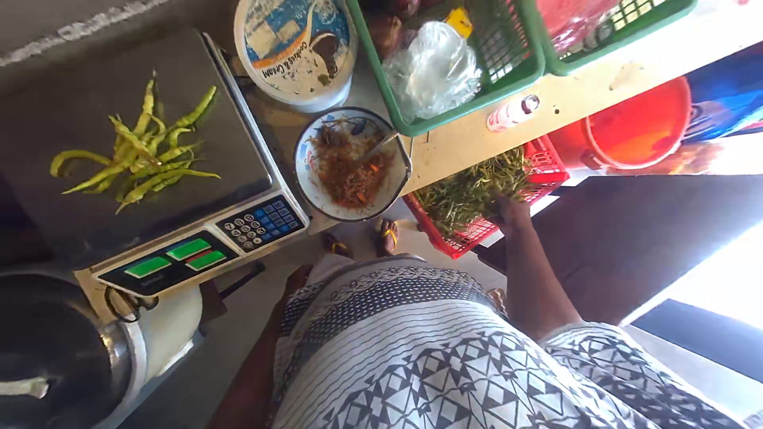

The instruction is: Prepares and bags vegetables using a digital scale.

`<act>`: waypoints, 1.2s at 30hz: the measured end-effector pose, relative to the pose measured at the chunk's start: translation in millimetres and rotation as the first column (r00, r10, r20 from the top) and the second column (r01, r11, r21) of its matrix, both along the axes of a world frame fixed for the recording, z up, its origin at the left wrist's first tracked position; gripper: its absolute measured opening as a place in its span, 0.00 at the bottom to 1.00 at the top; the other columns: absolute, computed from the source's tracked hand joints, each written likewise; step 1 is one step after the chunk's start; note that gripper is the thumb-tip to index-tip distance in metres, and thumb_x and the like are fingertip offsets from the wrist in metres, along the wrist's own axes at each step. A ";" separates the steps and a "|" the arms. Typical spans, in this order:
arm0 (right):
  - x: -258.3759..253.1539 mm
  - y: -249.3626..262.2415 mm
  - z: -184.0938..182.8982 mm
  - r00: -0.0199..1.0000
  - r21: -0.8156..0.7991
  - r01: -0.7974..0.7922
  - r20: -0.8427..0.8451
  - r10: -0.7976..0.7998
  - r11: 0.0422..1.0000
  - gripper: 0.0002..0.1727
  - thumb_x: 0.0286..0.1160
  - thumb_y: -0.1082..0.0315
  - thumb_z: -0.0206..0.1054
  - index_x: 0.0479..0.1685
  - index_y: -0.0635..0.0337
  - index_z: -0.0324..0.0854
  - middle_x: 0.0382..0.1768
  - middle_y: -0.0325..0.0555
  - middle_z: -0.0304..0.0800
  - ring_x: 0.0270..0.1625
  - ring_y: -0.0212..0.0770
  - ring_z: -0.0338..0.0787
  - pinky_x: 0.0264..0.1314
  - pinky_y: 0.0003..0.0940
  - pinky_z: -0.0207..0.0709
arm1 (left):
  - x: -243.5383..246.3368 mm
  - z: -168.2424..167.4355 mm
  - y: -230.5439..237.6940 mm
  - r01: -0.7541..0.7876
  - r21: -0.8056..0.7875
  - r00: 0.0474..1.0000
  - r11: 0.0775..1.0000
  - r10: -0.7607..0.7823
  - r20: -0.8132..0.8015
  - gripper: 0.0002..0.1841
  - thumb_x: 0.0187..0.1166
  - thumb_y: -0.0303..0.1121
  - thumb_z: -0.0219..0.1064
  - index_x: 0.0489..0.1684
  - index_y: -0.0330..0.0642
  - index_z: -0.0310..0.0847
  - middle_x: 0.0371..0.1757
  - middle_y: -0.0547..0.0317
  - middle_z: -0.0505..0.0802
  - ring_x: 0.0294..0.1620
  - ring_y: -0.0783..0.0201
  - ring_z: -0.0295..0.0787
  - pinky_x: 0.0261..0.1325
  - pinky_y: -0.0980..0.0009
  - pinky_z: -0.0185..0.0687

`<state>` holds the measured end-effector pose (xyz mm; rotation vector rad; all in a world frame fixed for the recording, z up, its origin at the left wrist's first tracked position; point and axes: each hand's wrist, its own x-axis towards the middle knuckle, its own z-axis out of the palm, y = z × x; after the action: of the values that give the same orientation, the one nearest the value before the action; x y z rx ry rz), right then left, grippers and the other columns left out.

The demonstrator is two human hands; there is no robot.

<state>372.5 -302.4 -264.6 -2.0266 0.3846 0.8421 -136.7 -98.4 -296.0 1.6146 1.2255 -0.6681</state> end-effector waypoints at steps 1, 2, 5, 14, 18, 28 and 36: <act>0.2 -2.1 2.8 1.000 0.013 0.004 0.007 -0.004 1.000 0.30 0.79 0.56 0.73 0.76 0.58 0.71 0.51 0.54 0.87 0.41 0.45 0.90 0.43 0.45 0.87 | -1.7 -4.5 1.7 -0.019 0.017 1.000 1.000 0.019 0.009 0.20 0.91 0.31 0.55 0.75 0.30 0.76 0.72 0.32 0.85 0.77 0.39 0.79 0.82 0.46 0.66; 0.2 -3.9 5.6 1.000 0.020 0.017 0.012 -0.017 1.000 0.28 0.79 0.59 0.73 0.75 0.58 0.72 0.50 0.53 0.87 0.40 0.44 0.90 0.41 0.44 0.87 | -4.1 -10.7 3.6 -0.042 0.028 0.999 0.999 0.041 0.020 0.20 0.92 0.31 0.54 0.76 0.30 0.75 0.73 0.32 0.84 0.79 0.39 0.77 0.83 0.47 0.64; 3.4 -5.1 19.1 0.990 0.068 0.110 0.081 -0.116 0.992 0.26 0.78 0.62 0.72 0.73 0.58 0.73 0.48 0.51 0.86 0.39 0.42 0.88 0.40 0.43 0.86 | -6.6 -19.8 10.7 -0.031 0.020 0.999 0.999 0.030 0.035 0.21 0.93 0.31 0.52 0.79 0.30 0.72 0.76 0.31 0.82 0.81 0.37 0.75 0.85 0.46 0.62; 5.5 -12.5 91.0 0.985 0.224 0.087 0.129 -0.118 0.971 0.15 0.79 0.62 0.68 0.60 0.54 0.79 0.40 0.40 0.88 0.32 0.33 0.86 0.30 0.31 0.82 | -26.8 -34.0 17.0 -0.105 0.065 0.989 0.992 0.097 0.116 0.20 0.94 0.32 0.51 0.74 0.26 0.76 0.72 0.28 0.84 0.77 0.37 0.78 0.83 0.46 0.65; 7.0 -16.7 147.7 0.968 0.342 -0.022 0.243 -0.066 0.939 0.14 0.77 0.61 0.70 0.58 0.52 0.82 0.38 0.37 0.91 0.31 0.31 0.88 0.28 0.30 0.83 | 4.5 60.8 22.6 -0.182 -0.038 0.978 0.982 0.185 0.094 0.21 0.94 0.28 0.49 0.78 0.24 0.70 0.79 0.30 0.78 0.83 0.43 0.72 0.86 0.56 0.59; -64.6 158.5 267.8 0.702 0.550 -0.712 0.520 0.487 0.438 0.12 0.79 0.66 0.62 0.57 0.42 0.82 0.44 0.28 0.90 0.36 0.26 0.89 0.38 0.23 0.86 | -61.6 -50.7 21.5 -0.383 0.024 0.902 0.923 0.369 0.224 0.19 0.91 0.29 0.55 0.73 0.27 0.76 0.73 0.34 0.84 0.77 0.43 0.79 0.84 0.53 0.67; -234.8 368.1 305.2 -0.055 0.023 -0.994 0.757 0.651 -0.110 0.12 0.69 0.69 0.75 0.50 0.58 0.85 0.40 0.39 0.90 0.38 0.30 0.88 0.46 0.34 0.86 | -123.6 -61.8 -27.1 -0.584 0.064 0.799 0.810 0.559 0.222 0.19 0.90 0.28 0.56 0.74 0.27 0.76 0.73 0.31 0.84 0.77 0.40 0.79 0.82 0.50 0.68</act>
<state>137.7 65.7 40.6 -1.4416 -1.7756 0.8662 -260.2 -125.5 -357.9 1.2637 1.5340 -0.0411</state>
